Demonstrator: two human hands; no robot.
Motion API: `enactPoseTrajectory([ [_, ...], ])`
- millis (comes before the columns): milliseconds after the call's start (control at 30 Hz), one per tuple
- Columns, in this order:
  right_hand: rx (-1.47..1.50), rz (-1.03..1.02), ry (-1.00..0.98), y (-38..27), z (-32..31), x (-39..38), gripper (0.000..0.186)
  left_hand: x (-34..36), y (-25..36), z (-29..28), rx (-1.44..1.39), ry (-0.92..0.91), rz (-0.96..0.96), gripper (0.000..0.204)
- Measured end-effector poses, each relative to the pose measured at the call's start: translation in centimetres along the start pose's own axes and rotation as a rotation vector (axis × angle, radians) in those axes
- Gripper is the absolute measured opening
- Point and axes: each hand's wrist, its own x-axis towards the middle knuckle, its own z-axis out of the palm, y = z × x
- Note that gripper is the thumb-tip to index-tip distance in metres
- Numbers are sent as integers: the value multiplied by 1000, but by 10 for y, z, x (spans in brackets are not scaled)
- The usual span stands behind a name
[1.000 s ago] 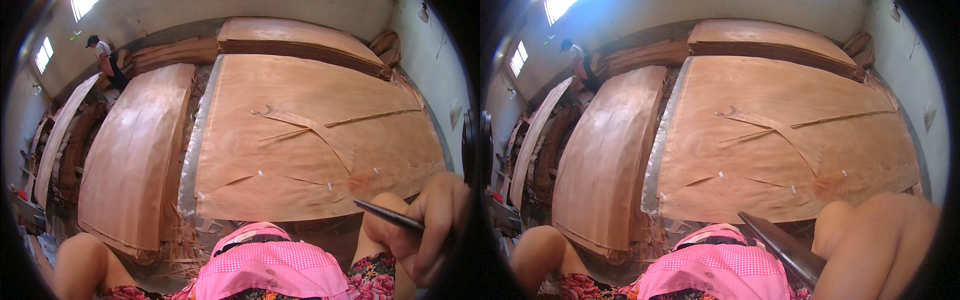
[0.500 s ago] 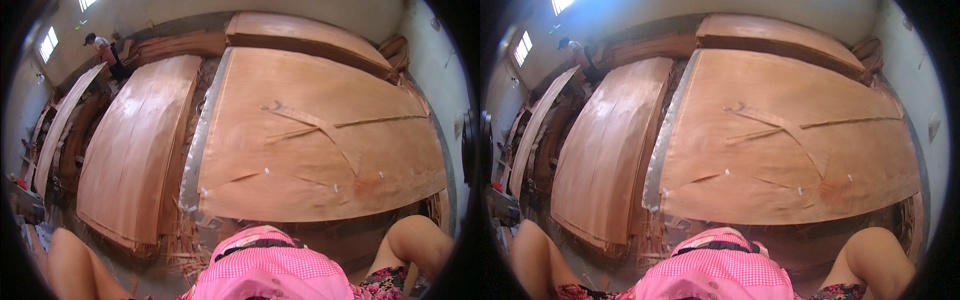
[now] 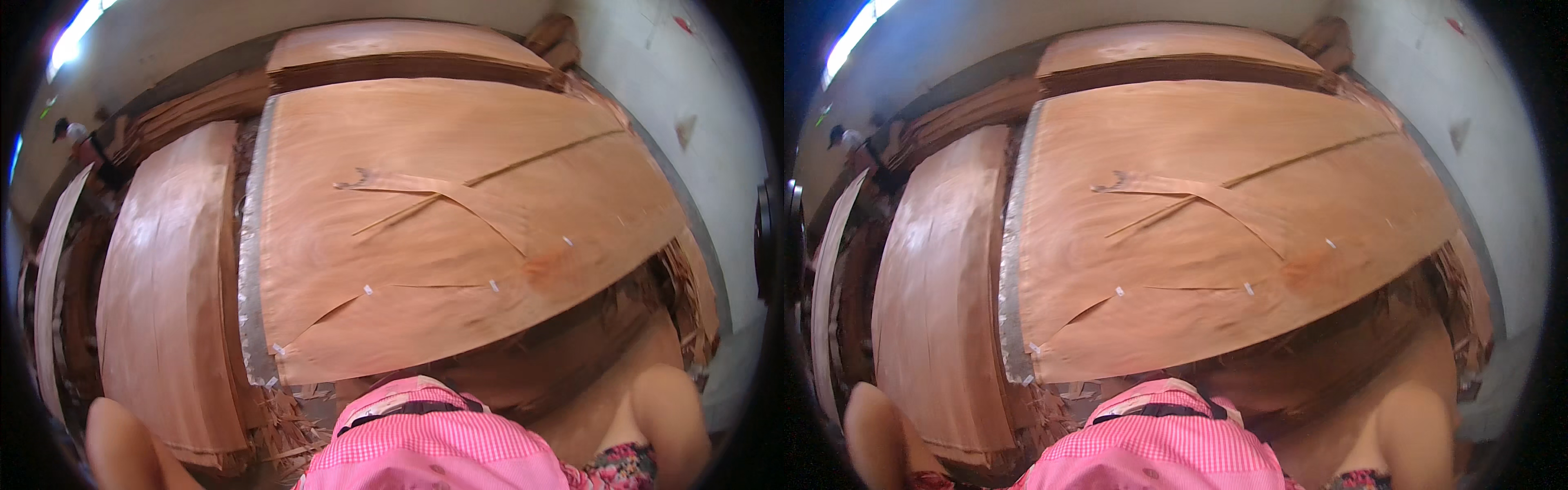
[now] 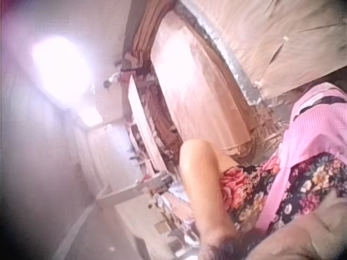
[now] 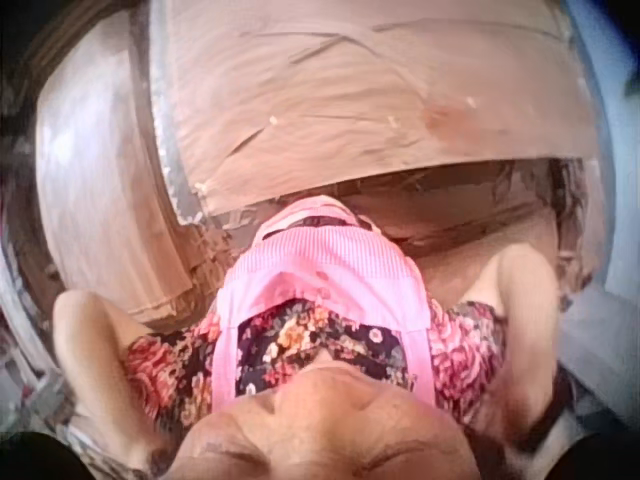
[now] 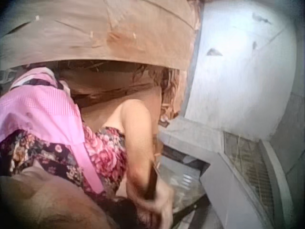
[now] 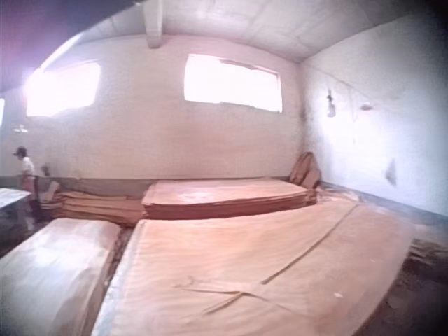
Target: The person handles and processes sheets of wood veneer. They cut strips of veneer using a knife, apply tape to join or reinforce the edges of large veneer sheets, and sort through a pile of wood strips on the floor.
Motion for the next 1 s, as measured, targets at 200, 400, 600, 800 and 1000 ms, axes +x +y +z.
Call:
enactPoseTrajectory([
  [200,-410,988,608,24,-18,-117,12,53,-77,168,217,-177,-491,62],
  [400,-560,1683,65,116,-6,-383,25,53,-110,380,352,132,-208,50],
  [600,-761,1351,-4,263,-137,-469,55,55,-124,370,217,29,-487,24],
  [800,-922,1300,-290,347,-227,-485,59,115,-63,325,648,931,-965,38],
  [1000,-1093,1637,-350,331,-232,-457,34,197,-40,363,-1356,1749,-898,73],
])
